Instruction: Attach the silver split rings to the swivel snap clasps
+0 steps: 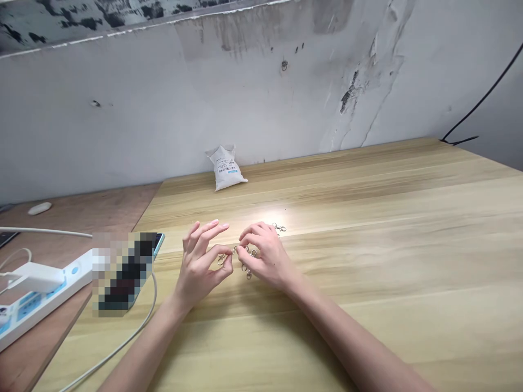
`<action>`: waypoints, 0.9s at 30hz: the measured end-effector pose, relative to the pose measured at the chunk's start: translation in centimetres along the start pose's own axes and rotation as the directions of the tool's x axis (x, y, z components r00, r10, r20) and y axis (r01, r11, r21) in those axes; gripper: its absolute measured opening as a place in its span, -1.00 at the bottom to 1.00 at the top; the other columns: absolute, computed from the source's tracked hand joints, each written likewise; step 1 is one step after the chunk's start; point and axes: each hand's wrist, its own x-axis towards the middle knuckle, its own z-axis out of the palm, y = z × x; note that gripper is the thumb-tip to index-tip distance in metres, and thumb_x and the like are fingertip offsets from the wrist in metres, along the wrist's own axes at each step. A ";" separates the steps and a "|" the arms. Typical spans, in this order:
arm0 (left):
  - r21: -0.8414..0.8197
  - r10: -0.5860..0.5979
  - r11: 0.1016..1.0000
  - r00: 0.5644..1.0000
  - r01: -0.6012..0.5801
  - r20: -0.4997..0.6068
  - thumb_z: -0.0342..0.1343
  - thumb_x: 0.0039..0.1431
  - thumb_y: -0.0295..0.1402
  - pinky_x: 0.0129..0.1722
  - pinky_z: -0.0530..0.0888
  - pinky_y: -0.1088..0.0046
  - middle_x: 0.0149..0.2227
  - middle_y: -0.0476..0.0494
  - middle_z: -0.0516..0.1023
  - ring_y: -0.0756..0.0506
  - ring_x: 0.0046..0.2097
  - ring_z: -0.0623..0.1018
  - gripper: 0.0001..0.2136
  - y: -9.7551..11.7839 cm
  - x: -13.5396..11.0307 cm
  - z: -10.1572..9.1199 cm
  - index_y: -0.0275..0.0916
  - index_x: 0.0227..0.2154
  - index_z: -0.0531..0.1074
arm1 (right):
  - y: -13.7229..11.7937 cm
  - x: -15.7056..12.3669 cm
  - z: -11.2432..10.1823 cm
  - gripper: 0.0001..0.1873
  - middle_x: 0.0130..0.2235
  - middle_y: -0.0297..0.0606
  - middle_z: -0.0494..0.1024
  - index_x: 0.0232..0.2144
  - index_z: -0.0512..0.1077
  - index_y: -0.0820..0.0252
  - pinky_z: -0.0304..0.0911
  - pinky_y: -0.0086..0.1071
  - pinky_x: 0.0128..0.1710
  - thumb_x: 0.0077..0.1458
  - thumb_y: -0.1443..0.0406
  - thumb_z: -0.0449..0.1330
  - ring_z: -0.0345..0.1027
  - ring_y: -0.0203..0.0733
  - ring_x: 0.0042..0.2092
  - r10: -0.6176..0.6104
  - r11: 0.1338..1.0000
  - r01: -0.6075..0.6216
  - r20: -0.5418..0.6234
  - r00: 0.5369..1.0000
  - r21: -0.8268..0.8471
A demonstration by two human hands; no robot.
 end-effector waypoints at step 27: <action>0.189 0.173 0.969 0.983 -0.158 -0.068 0.25 0.05 -0.49 0.21 0.27 0.11 0.02 -0.12 0.55 -0.16 0.11 0.46 -0.88 -0.6 -0.1 -0.3 -0.14 -0.38 0.49 | -0.4 0.1 0.3 -0.84 -0.27 -0.23 0.55 -0.42 0.53 0.11 0.32 -0.24 -0.16 0.16 0.20 0.23 0.43 -0.15 -0.18 0.221 0.910 -0.215 0.022 0.975 0.355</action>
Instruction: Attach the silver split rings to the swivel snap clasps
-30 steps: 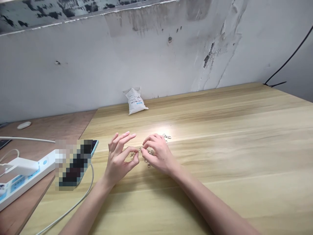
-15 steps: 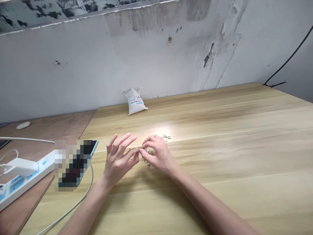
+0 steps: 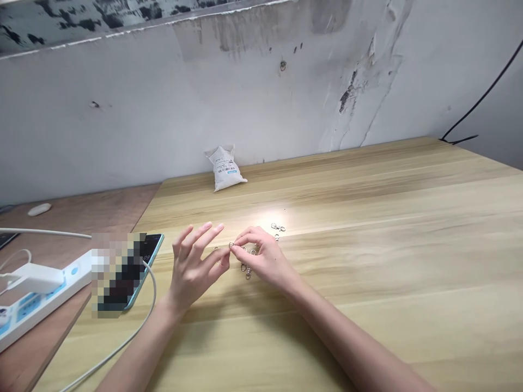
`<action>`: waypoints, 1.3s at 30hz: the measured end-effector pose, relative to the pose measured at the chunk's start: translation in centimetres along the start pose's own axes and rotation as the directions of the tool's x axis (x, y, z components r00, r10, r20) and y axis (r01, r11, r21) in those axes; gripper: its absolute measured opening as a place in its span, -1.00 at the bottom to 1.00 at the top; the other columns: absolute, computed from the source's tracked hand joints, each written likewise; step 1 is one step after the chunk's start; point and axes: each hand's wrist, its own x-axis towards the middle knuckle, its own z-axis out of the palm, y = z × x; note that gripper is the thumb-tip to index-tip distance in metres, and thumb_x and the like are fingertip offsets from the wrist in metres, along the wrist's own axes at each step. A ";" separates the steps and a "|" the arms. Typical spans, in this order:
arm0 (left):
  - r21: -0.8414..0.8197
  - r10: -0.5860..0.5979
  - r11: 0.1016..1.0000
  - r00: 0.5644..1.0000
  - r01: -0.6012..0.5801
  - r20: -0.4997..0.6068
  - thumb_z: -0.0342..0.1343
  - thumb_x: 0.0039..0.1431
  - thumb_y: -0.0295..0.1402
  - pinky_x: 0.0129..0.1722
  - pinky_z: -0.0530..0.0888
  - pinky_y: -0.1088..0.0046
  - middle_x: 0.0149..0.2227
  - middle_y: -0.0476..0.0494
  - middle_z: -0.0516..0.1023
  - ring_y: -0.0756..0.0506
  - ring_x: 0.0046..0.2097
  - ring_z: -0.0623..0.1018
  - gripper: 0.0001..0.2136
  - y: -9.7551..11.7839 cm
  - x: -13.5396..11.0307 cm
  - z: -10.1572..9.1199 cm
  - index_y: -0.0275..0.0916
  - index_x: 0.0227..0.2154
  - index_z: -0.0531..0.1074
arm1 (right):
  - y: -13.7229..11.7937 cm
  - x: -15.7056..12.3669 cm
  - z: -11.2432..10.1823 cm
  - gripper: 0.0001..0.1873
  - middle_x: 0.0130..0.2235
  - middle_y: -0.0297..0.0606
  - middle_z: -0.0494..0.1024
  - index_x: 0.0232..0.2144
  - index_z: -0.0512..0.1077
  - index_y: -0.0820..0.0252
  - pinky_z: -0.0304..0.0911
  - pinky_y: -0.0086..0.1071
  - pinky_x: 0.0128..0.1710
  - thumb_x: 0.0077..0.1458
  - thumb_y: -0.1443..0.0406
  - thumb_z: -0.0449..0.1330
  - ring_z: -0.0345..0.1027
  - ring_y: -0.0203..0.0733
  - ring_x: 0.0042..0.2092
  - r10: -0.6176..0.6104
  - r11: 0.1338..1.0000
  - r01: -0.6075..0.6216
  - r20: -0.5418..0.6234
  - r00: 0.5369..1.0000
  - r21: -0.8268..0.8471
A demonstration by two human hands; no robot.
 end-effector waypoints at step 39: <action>-0.320 -0.304 0.860 0.903 0.397 0.304 0.16 0.15 -0.44 0.19 0.24 -0.02 0.02 -0.15 0.50 -0.24 0.16 0.40 -0.92 0.2 -0.1 0.2 -0.13 -0.39 0.54 | 0.7 -0.4 0.0 -0.90 -0.30 -0.27 0.53 -0.37 0.47 0.11 0.15 -0.20 -0.09 0.16 0.36 0.17 0.32 -0.15 -0.21 -0.382 0.682 0.356 0.103 0.918 -0.638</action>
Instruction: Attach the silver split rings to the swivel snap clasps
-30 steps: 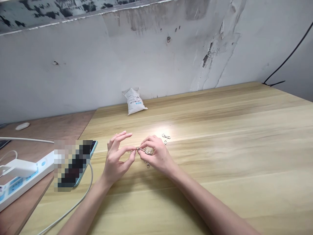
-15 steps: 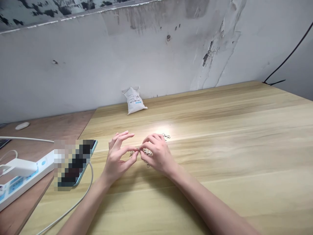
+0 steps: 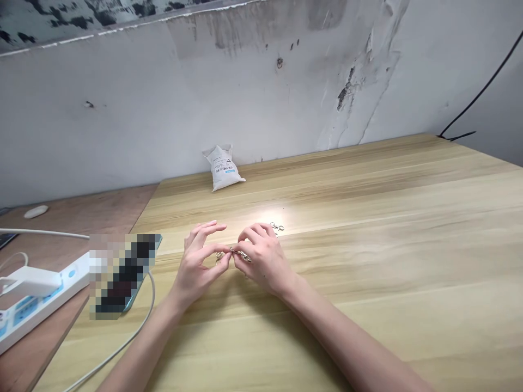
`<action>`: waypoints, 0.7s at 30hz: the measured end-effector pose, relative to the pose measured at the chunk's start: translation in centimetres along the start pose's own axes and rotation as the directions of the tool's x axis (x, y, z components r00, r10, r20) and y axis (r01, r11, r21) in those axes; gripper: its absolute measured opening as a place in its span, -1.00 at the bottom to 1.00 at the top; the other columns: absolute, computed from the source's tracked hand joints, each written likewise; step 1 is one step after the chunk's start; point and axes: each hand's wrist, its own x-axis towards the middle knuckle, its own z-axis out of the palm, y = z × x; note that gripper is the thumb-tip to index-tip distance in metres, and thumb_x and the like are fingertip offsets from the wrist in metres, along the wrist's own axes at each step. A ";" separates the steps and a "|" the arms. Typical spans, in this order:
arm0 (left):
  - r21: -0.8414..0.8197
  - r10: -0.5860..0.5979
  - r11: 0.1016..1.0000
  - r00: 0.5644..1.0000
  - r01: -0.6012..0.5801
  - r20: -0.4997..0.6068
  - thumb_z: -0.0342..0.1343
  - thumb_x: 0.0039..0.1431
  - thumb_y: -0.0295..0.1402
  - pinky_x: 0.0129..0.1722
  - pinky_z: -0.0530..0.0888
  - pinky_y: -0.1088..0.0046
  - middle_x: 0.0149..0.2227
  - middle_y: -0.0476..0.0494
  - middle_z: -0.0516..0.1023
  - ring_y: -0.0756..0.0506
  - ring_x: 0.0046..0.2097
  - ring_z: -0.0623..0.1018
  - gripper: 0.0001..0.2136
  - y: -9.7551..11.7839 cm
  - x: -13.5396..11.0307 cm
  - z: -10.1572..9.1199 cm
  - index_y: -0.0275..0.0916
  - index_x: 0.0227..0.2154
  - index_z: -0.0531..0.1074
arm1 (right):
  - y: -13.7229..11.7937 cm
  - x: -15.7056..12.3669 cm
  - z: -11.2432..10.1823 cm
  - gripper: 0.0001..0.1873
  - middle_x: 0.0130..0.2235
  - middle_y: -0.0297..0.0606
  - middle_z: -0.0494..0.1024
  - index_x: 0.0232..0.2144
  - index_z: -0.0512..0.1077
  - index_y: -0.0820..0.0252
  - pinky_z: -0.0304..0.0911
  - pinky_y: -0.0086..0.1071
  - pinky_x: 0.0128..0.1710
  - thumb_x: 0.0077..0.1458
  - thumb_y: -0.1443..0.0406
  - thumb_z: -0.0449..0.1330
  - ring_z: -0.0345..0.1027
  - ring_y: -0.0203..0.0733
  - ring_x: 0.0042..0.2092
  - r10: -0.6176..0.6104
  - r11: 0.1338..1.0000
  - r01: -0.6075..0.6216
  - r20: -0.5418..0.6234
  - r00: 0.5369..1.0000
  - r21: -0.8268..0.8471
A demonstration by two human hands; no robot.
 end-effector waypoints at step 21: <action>0.199 0.167 0.967 0.985 -0.157 -0.034 0.15 0.07 -0.50 0.21 0.23 0.01 -0.01 -0.13 0.56 -0.22 0.10 0.48 -0.91 -0.2 0.3 -0.2 -0.16 -0.46 0.47 | -0.4 0.0 -0.4 -0.79 -0.27 -0.23 0.49 -0.37 0.46 0.15 0.11 -0.15 -0.02 0.27 0.34 0.06 0.27 -0.15 -0.19 0.006 0.999 -0.012 0.147 0.989 0.038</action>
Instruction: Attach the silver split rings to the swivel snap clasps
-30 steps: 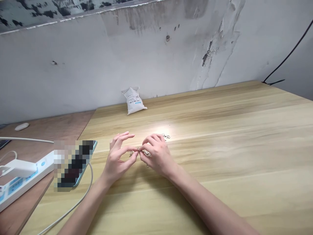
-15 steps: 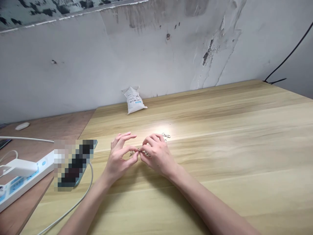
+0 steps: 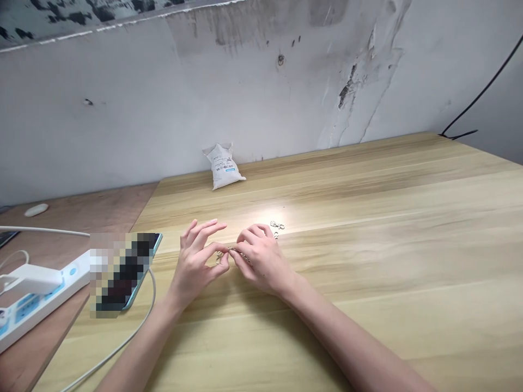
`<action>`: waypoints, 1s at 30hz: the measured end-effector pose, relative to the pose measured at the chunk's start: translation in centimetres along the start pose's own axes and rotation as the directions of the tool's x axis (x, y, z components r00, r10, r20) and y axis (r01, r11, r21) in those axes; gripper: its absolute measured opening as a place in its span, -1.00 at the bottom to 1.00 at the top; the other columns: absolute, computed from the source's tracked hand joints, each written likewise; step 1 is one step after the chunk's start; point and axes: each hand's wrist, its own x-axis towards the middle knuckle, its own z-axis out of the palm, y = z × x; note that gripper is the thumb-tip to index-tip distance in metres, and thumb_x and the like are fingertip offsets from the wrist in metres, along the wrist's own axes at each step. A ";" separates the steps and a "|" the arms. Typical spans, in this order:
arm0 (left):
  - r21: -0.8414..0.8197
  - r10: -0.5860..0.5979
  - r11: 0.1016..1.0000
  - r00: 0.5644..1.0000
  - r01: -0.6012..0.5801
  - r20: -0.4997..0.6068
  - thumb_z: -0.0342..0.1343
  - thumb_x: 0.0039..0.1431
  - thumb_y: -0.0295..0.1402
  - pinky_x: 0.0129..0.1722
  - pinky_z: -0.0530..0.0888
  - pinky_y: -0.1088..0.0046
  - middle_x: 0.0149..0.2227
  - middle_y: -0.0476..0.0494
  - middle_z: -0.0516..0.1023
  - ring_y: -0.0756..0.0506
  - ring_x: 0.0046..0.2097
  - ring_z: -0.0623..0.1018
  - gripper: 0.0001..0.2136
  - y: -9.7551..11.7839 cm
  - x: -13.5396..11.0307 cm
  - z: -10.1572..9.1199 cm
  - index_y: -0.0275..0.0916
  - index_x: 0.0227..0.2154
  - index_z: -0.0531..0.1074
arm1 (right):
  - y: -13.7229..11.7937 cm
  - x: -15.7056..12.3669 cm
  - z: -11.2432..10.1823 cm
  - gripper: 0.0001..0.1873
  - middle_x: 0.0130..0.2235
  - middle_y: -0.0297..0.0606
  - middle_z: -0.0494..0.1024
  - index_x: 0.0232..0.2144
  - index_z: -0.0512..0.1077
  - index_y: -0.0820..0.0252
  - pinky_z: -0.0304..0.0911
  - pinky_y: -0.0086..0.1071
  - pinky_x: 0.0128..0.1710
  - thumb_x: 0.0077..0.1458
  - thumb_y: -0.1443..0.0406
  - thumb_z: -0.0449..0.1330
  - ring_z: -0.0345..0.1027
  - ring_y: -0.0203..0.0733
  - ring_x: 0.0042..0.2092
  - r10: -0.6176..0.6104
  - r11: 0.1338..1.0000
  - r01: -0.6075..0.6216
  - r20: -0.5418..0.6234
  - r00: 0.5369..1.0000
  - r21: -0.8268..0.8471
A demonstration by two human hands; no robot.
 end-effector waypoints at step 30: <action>0.102 -0.147 0.984 0.989 0.144 0.026 0.15 0.10 -0.46 0.31 -0.06 -0.23 0.16 -0.16 0.44 -0.30 0.29 0.27 -0.91 -0.1 -0.2 0.2 -0.18 -0.48 0.47 | 0.9 -0.1 0.7 -0.83 0.20 -0.20 0.39 -0.23 0.56 0.06 -0.06 0.27 0.24 0.21 0.36 0.17 -0.15 0.25 0.37 -0.081 0.974 0.049 -0.135 0.988 -0.223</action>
